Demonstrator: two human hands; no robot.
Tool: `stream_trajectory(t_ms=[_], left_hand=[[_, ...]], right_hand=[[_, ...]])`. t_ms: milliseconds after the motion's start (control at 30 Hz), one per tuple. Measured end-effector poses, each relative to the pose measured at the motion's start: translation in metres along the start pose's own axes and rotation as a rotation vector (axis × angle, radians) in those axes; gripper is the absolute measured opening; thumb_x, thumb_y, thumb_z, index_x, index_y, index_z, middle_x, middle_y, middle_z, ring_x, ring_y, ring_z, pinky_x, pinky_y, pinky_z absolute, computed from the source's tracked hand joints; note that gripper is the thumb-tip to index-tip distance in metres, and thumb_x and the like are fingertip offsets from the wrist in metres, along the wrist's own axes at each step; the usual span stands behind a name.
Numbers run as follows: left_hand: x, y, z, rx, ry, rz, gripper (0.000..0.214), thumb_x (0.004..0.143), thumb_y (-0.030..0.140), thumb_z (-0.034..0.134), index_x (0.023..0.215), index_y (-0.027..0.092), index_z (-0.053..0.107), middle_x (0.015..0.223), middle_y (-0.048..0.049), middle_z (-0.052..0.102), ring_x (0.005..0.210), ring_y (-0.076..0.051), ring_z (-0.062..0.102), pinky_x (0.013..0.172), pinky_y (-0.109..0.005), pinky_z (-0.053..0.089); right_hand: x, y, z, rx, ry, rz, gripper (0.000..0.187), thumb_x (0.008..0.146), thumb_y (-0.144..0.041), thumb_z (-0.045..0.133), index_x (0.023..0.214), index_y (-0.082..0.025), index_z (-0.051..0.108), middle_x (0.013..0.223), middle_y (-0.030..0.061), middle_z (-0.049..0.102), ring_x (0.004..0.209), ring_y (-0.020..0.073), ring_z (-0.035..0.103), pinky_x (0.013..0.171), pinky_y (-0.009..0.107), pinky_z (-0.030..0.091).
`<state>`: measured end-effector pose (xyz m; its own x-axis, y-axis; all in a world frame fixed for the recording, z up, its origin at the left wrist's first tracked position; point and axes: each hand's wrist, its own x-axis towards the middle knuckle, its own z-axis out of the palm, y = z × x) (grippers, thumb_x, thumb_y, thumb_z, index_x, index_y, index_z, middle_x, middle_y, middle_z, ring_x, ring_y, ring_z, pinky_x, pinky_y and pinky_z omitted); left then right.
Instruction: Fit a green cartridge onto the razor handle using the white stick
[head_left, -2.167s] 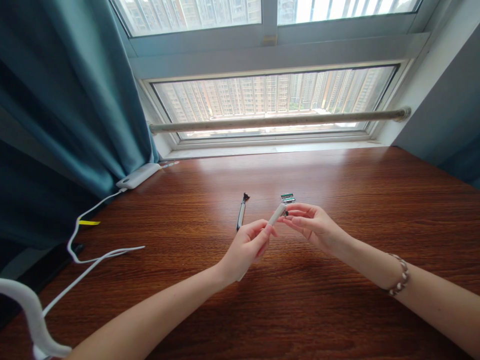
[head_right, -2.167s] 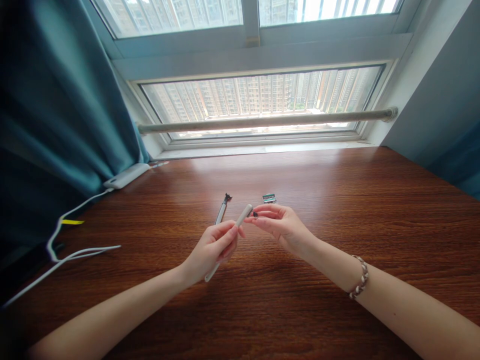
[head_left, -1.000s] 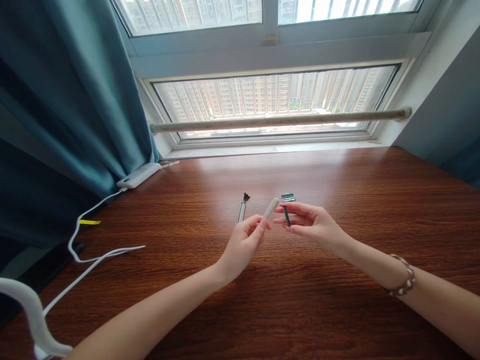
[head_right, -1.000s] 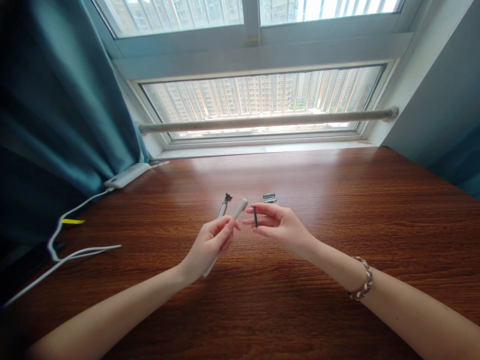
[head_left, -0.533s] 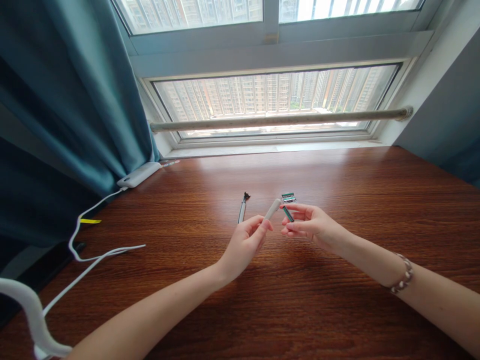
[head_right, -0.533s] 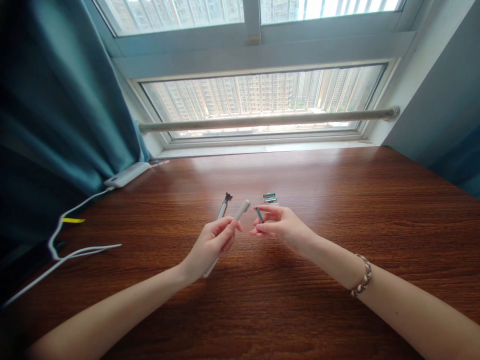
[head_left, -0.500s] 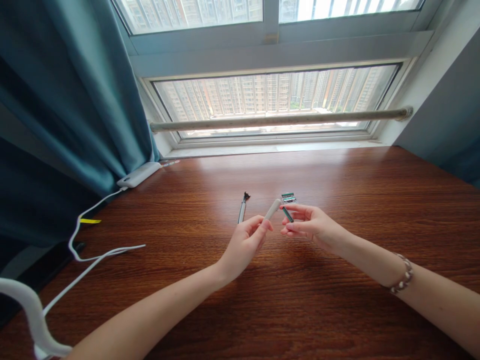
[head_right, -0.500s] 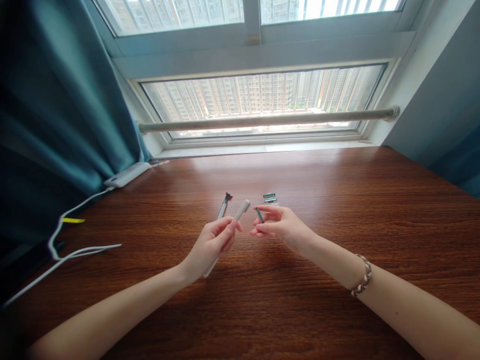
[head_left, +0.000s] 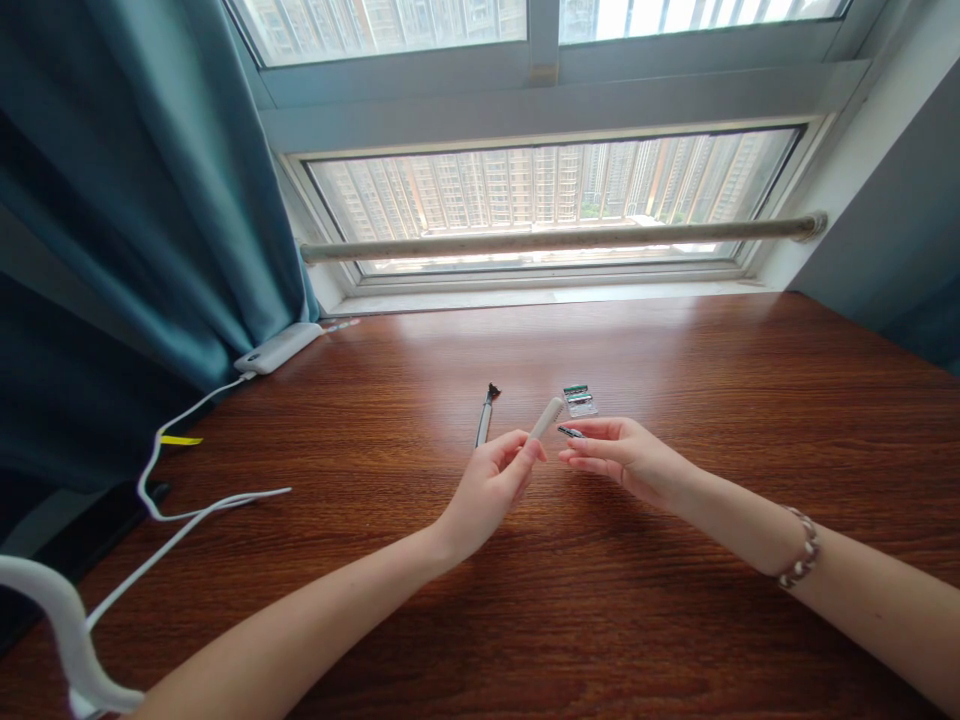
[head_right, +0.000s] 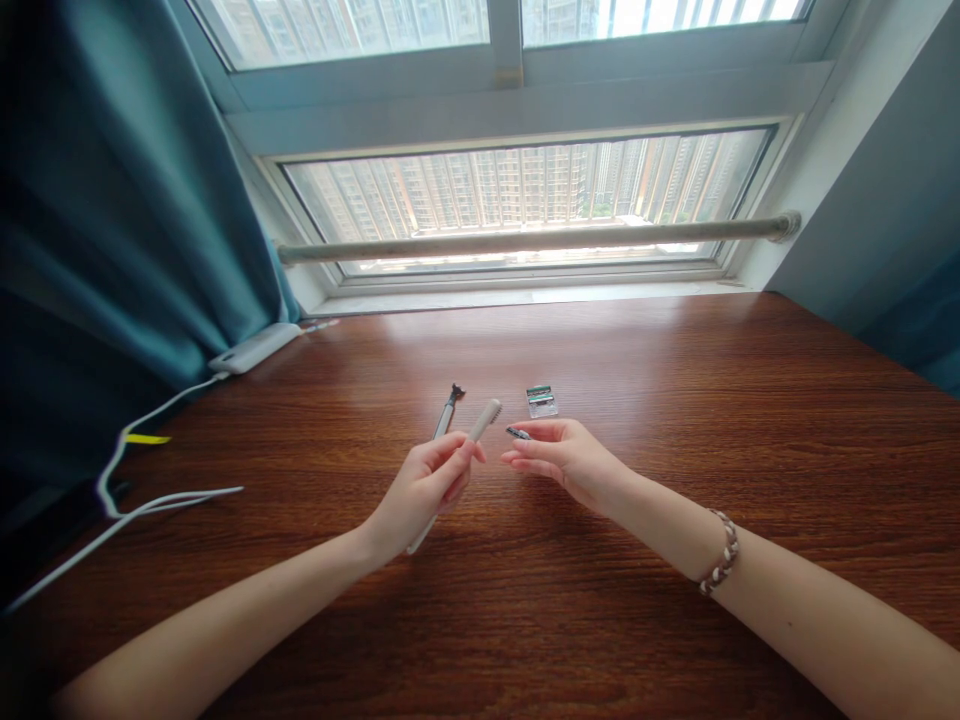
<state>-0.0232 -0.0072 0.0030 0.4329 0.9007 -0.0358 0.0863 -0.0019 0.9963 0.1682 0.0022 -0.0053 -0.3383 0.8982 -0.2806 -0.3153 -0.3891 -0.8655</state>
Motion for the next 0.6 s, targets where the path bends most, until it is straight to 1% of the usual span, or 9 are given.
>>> stream_trajectory(t_ms=[100,167,267,367,467,600], left_hand=[[0.0001,-0.0002,-0.0004,0.003,-0.004,0.003,0.028,0.084,0.042,0.041,0.080,0.015,0.049,0.046,0.0071,0.029,0.041,-0.006,0.026,0.038,-0.019,0.020],[0.0002,0.0001,-0.0004,0.010,-0.007,0.002,0.028,0.084,0.042,0.042,0.080,0.015,0.049,0.046,0.0071,0.029,0.041,-0.006,0.027,0.038,-0.019,0.020],[0.0004,0.0004,0.0000,0.013,-0.012,0.001,0.028,0.084,0.042,0.042,0.079,0.015,0.049,0.046,0.0071,0.030,0.041,-0.005,0.027,0.038,-0.019,0.021],[0.0004,0.0007,0.0010,0.015,-0.042,-0.011,0.029,0.084,0.042,0.042,0.079,0.014,0.050,0.046,0.0070,0.030,0.041,-0.005,0.027,0.038,-0.018,0.021],[0.0001,0.0018,0.0016,0.020,-0.060,-0.022,0.030,0.084,0.042,0.041,0.079,0.014,0.050,0.047,0.0069,0.030,0.041,-0.005,0.026,0.038,-0.018,0.020],[0.0002,0.0041,0.0013,0.028,-0.045,-0.032,0.030,0.084,0.042,0.041,0.079,0.015,0.049,0.046,0.0069,0.029,0.041,-0.005,0.027,0.038,-0.019,0.020]], right_hand=[[0.0012,0.0007,0.0002,0.025,-0.027,-0.003,0.031,0.066,-0.019,0.070,0.094,-0.009,0.064,0.085,0.0091,0.066,0.077,0.0120,0.064,0.077,0.020,0.050],[0.0022,0.0005,0.0005,0.061,-0.024,-0.004,0.026,0.066,-0.018,0.069,0.090,-0.009,0.065,0.082,0.0083,0.067,0.075,0.0115,0.064,0.073,0.018,0.051],[0.0034,0.0001,0.0006,0.124,-0.022,-0.016,0.019,0.068,-0.019,0.067,0.085,-0.010,0.066,0.080,0.0065,0.066,0.072,0.0104,0.064,0.070,0.017,0.051],[0.0037,0.0004,-0.0006,0.141,-0.078,-0.048,0.016,0.073,-0.022,0.063,0.086,-0.012,0.066,0.079,0.0038,0.066,0.070,0.0095,0.063,0.066,0.018,0.051],[0.0029,0.0012,-0.0023,0.078,-0.135,-0.105,0.017,0.076,-0.024,0.060,0.090,-0.015,0.064,0.081,0.0030,0.065,0.074,0.0109,0.062,0.066,0.021,0.050],[0.0009,0.0002,-0.0012,-0.117,-0.188,-0.170,0.024,0.079,-0.029,0.056,0.098,-0.015,0.062,0.089,0.0079,0.066,0.082,0.0132,0.062,0.070,0.022,0.047]])
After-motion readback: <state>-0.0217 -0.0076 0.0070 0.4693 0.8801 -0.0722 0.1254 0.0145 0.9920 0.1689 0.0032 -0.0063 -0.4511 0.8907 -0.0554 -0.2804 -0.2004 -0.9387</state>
